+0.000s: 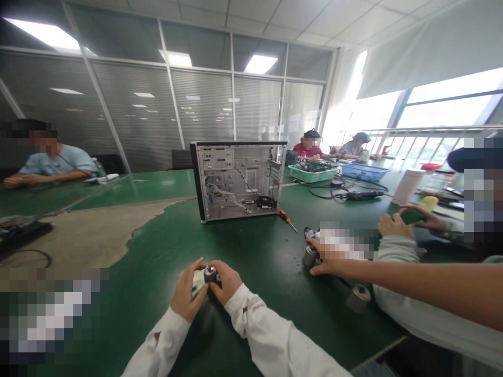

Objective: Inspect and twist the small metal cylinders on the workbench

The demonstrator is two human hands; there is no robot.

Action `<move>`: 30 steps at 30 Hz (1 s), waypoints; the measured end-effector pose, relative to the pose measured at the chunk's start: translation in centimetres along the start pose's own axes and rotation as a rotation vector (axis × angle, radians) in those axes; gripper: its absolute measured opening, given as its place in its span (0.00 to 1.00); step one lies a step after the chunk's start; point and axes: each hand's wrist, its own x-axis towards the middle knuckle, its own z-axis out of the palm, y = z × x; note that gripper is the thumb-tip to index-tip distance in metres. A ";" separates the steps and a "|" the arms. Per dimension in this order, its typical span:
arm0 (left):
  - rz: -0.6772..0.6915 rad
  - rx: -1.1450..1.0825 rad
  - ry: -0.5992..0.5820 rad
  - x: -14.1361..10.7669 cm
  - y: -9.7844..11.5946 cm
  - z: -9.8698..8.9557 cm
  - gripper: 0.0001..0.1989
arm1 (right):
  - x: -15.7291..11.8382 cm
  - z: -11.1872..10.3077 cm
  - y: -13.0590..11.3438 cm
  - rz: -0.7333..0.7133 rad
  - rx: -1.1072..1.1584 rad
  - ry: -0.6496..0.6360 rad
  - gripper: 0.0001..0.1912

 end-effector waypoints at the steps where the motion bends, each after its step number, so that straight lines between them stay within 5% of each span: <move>1: -0.002 -0.006 -0.008 0.0 0.0 0.1 0.25 | 0.0 0.0 -0.1 -0.007 -0.019 -0.015 0.22; 20: -0.058 -0.017 -0.155 -0.1 -2.6 2.2 0.25 | -0.1 -0.5 -0.3 0.047 0.011 0.037 0.23; 30: -0.043 -0.057 -0.051 0.0 -2.7 2.6 0.23 | 0.2 -0.7 -0.4 -0.015 -0.048 0.044 0.13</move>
